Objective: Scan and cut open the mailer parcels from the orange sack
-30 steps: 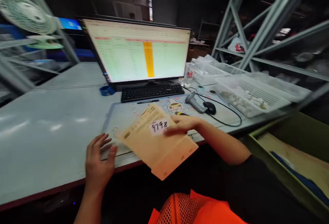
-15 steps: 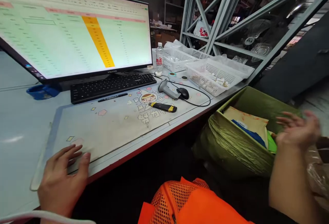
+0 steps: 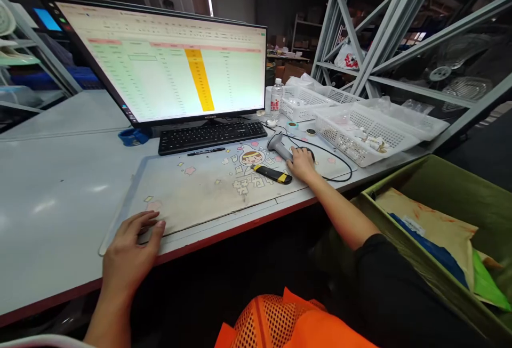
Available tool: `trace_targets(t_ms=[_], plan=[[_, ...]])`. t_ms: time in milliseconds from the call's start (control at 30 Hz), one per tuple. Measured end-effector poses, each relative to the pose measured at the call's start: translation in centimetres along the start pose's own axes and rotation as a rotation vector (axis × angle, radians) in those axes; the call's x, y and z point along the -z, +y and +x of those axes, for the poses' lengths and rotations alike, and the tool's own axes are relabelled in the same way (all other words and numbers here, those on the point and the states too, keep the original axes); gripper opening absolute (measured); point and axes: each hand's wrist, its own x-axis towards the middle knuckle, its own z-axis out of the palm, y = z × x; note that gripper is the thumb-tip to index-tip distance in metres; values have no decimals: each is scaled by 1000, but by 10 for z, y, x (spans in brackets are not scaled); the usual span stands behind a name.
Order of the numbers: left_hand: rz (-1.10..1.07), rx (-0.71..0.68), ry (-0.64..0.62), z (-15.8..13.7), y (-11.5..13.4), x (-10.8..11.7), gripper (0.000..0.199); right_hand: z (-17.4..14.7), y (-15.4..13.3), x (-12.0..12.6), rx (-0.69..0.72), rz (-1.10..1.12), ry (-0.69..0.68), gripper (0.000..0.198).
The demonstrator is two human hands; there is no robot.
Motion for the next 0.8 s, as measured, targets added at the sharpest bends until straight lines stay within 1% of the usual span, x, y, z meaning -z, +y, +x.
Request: trace_targets(t_ms=[67,167,233,300,367,433,467,533,600,633,700,800], plan=[[18,6,-3,0,1,0,43,-1,-4,-5,16,-20,-13,62],[47,13,13,0,4,0,43,-14,-4,-8,80,-2,-32,62],[62,11,28,-1,6,-1,44,-24,4,-8,145,83,-20,63],[78,13,24,-1,7,-2,43,-29,19,-7,179,199,44,62],[88,13,19,-1,7,-3,42,-23,40,-6,119,248,157,59],[91,7,24,-1,5,-5,41,-10,60,-6,3,201,228,61],[86,3,30,-1,4,-6,41,-1,67,-7,-45,160,217,64],[63,0,33,-2,1,-8,40,14,75,-13,-86,83,120,71],[24,-3,33,-4,-2,-8,39,23,78,-18,-74,39,32,71],[-3,-7,37,-4,-4,-8,38,26,79,-21,-54,35,18,70],[-58,-22,45,-6,-8,-6,35,27,85,-24,-9,55,50,66],[-137,-36,66,-9,-12,-2,31,23,103,-27,39,83,130,65]])
